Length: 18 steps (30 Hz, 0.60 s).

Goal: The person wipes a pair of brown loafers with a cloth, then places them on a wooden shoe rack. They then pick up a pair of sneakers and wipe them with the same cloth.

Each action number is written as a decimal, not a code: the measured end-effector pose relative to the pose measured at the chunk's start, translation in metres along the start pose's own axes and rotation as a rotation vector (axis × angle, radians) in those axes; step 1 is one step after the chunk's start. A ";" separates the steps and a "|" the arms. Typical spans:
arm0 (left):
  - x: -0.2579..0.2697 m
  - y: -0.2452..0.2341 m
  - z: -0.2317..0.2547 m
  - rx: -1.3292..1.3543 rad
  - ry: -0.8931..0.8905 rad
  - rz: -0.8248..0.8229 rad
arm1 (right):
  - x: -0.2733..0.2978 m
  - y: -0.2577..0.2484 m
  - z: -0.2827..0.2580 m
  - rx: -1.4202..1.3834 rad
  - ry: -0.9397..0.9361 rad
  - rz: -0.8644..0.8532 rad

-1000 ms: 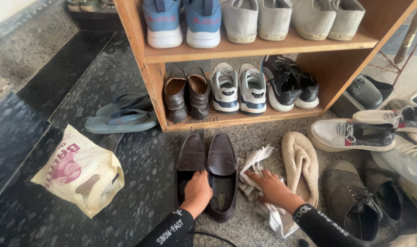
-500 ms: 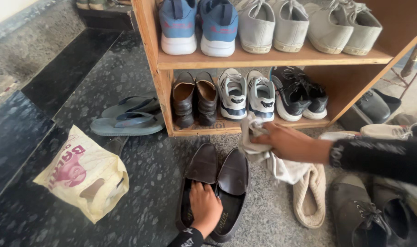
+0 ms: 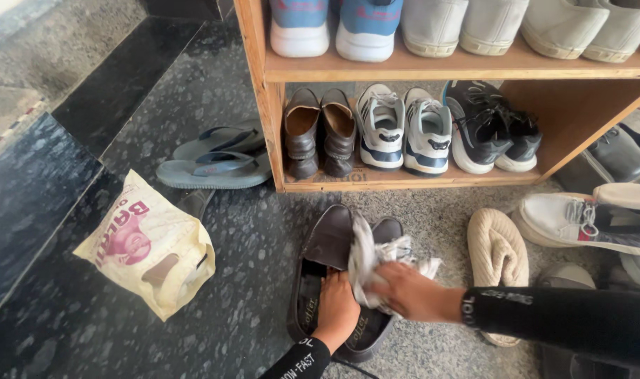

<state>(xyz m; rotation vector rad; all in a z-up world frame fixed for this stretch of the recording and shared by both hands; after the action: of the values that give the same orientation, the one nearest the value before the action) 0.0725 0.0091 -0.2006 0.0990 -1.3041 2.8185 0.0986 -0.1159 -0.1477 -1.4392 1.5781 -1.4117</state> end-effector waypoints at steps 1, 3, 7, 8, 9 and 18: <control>0.002 -0.002 0.000 0.030 0.027 0.020 | 0.007 0.003 -0.003 0.040 -0.089 -0.042; 0.003 0.000 -0.003 0.023 0.018 -0.012 | 0.007 -0.017 0.005 0.193 -0.251 0.032; 0.003 -0.005 0.002 0.015 0.035 -0.009 | -0.007 -0.080 0.058 0.465 0.032 0.265; 0.002 -0.009 0.003 0.020 0.040 0.006 | -0.015 -0.077 0.072 0.348 0.214 0.158; 0.004 -0.010 0.004 0.025 0.040 0.021 | -0.019 -0.067 0.079 0.225 0.390 0.049; 0.014 -0.023 0.014 -0.036 0.045 0.065 | -0.001 -0.033 0.017 0.079 -0.106 -0.020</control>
<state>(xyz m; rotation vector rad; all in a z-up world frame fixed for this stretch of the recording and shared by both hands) 0.0609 0.0135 -0.1729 -0.0075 -1.3724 2.8315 0.1250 -0.1157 -0.1222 -1.4621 1.4305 -1.3700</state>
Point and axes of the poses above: each hand's wrist, its own x-axis away from the middle knuckle, its own y-axis out of the palm, z = x × y, the point moved 8 cm from there along -x, towards the middle knuckle, and after that the axes turned 9 degrees about -z, right-handed, at the moved point
